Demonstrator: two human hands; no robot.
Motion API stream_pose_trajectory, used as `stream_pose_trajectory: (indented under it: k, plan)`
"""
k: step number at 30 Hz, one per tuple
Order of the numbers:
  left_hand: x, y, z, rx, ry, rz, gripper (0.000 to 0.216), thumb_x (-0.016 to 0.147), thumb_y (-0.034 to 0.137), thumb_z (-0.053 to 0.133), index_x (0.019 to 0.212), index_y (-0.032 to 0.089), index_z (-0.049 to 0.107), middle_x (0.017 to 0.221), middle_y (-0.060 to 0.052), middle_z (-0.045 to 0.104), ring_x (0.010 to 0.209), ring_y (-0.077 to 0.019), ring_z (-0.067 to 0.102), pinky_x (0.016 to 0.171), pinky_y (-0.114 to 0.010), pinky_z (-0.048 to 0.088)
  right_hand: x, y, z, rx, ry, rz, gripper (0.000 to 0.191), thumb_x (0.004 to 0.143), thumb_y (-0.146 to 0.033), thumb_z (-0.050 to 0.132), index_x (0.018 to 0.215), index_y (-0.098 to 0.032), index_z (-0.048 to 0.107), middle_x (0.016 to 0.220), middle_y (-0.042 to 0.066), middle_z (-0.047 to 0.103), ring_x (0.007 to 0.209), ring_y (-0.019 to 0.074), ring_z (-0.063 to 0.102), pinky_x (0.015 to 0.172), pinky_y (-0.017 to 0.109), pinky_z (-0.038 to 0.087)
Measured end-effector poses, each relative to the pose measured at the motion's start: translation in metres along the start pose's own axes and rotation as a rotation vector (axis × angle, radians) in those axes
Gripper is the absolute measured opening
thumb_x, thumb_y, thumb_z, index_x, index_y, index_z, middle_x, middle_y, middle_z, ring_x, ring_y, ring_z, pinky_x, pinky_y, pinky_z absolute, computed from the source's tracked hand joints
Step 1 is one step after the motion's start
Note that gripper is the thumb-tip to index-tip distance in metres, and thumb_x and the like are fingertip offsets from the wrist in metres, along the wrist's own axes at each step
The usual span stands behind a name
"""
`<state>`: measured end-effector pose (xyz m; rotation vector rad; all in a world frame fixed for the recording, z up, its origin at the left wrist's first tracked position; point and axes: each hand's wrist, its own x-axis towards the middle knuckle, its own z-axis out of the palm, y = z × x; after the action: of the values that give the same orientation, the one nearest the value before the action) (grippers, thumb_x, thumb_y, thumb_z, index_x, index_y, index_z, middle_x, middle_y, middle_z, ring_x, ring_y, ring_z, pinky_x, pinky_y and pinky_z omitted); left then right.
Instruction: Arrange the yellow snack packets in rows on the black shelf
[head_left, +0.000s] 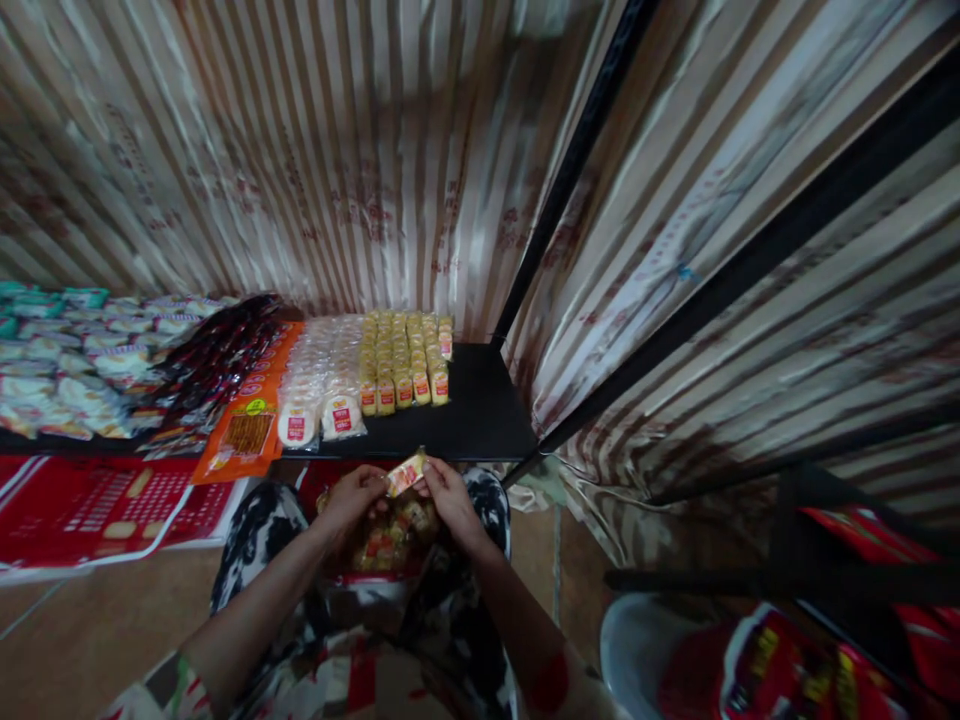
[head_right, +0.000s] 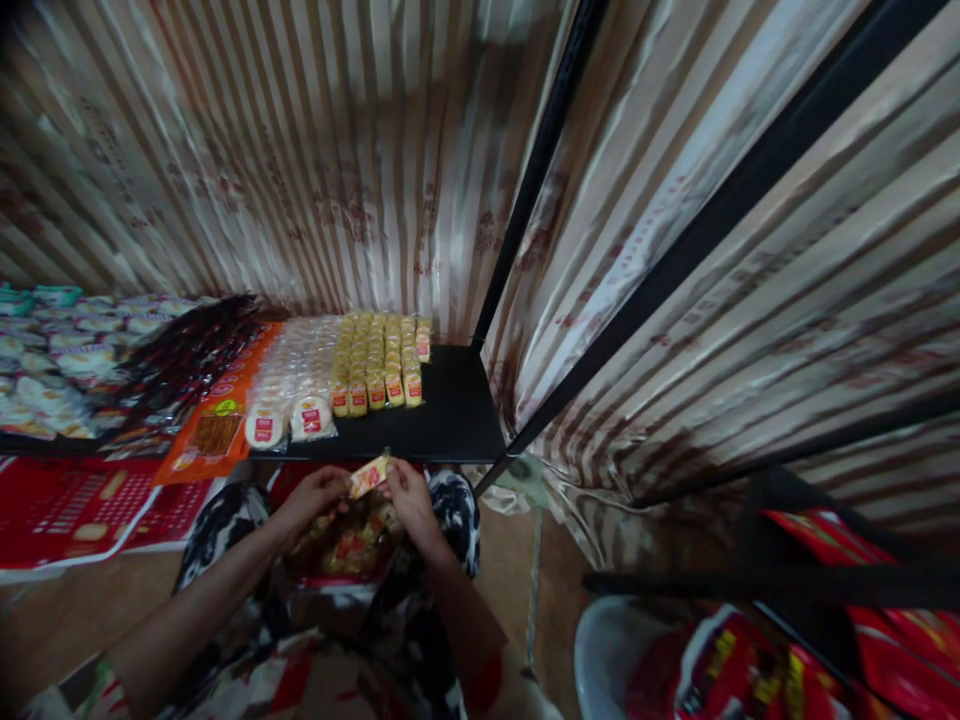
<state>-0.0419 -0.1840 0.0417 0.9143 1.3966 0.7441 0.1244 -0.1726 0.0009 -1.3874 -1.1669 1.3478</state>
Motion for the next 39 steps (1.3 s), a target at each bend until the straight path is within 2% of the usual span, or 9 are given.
stream_pose_trajectory:
  k: [5, 8, 10, 14, 18, 25, 28, 33, 39]
  plan:
    - [0.005, 0.021, 0.009, 0.096, -0.003, 0.158, 0.033, 0.064, 0.042, 0.06, 0.082, 0.015, 0.053, 0.058, 0.004, 0.055, 0.052, -0.0095, 0.053, 0.047, -0.019, 0.037, -0.007, -0.011, -0.005, 0.238, 0.015, 0.1, 0.039, 0.074, -0.051, 0.056, 0.088, -0.015, 0.06, 0.068, 0.003, 0.065, 0.06, 0.0131, 0.062, 0.056, 0.023, 0.05]
    - [0.009, 0.034, 0.013, 0.21, -0.036, 0.231, 0.03, 0.068, 0.037, 0.055, 0.088, 0.014, 0.054, 0.06, 0.004, 0.055, 0.054, -0.01, 0.051, 0.048, -0.02, 0.038, -0.007, -0.01, -0.008, 0.236, 0.024, 0.107, 0.04, 0.077, -0.051, 0.052, 0.088, -0.014, 0.06, 0.072, 0.005, 0.066, 0.063, 0.0144, 0.063, 0.057, 0.024, 0.051]
    - [0.012, 0.045, 0.014, 0.379, -0.029, 0.288, 0.026, 0.071, 0.032, 0.052, 0.09, 0.015, 0.056, 0.066, 0.002, 0.057, 0.059, -0.0108, 0.053, 0.055, -0.021, 0.041, -0.007, -0.01, -0.013, 0.104, 0.077, 0.032, 0.037, 0.078, -0.047, 0.05, 0.095, -0.015, 0.06, 0.08, 0.008, 0.067, 0.069, 0.0165, 0.064, 0.061, 0.027, 0.052]
    - [0.013, 0.075, 0.015, 0.803, -0.022, 0.511, 0.023, 0.073, 0.022, 0.049, 0.093, 0.019, 0.06, 0.085, -0.002, 0.059, 0.079, -0.0139, 0.055, 0.073, -0.024, 0.042, -0.009, -0.025, -0.028, -0.362, 0.262, -0.327, 0.04, 0.075, -0.032, 0.058, 0.113, -0.02, 0.058, 0.114, 0.01, 0.06, 0.102, 0.0231, 0.056, 0.086, 0.038, 0.048]
    - [0.015, 0.108, 0.027, 1.002, -0.164, 0.645, 0.027, 0.073, 0.019, 0.048, 0.096, 0.021, 0.062, 0.093, -0.003, 0.059, 0.087, -0.0162, 0.056, 0.08, -0.026, 0.042, -0.007, -0.05, -0.039, -0.555, 0.217, -0.466, 0.039, 0.077, -0.026, 0.056, 0.116, -0.023, 0.058, 0.113, 0.006, 0.061, 0.106, 0.0223, 0.051, 0.093, 0.038, 0.042]
    - [0.036, 0.141, 0.063, 1.069, -0.197, 0.666, 0.036, 0.075, 0.015, 0.046, 0.108, 0.021, 0.059, 0.108, -0.006, 0.059, 0.1, -0.0188, 0.056, 0.089, -0.03, 0.043, 0.023, -0.058, -0.059, -0.531, 0.24, -0.421, 0.027, 0.077, -0.028, 0.055, 0.102, -0.023, 0.065, 0.093, 0.004, 0.067, 0.086, 0.0197, 0.057, 0.073, 0.029, 0.047]
    - [0.049, 0.142, 0.082, 1.03, -0.096, 0.77, 0.041, 0.076, 0.013, 0.044, 0.115, 0.017, 0.055, 0.119, -0.009, 0.054, 0.112, -0.0202, 0.049, 0.097, -0.031, 0.039, 0.043, -0.053, -0.071, -0.479, 0.316, -0.373, 0.028, 0.077, -0.033, 0.053, 0.099, -0.021, 0.066, 0.088, 0.005, 0.067, 0.079, 0.0189, 0.059, 0.066, 0.027, 0.048]
    - [0.055, 0.137, 0.115, 0.917, 0.103, 0.89, 0.038, 0.081, 0.017, 0.038, 0.115, 0.014, 0.055, 0.126, -0.011, 0.047, 0.119, -0.0219, 0.042, 0.105, -0.035, 0.033, 0.079, -0.049, -0.09, -0.43, 0.456, -0.266, 0.034, 0.076, -0.036, 0.048, 0.1, -0.019, 0.065, 0.088, 0.006, 0.069, 0.074, 0.0189, 0.063, 0.069, 0.03, 0.049]
    - [0.093, 0.116, 0.151, 0.726, 0.03, 0.656, 0.044, 0.085, 0.024, 0.033, 0.126, 0.011, 0.046, 0.136, -0.016, 0.042, 0.126, -0.0247, 0.038, 0.107, -0.041, 0.03, 0.125, -0.056, -0.105, -0.371, 0.438, -0.274, 0.034, 0.072, -0.027, 0.045, 0.099, -0.017, 0.064, 0.087, 0.006, 0.07, 0.077, 0.0201, 0.064, 0.073, 0.031, 0.05]
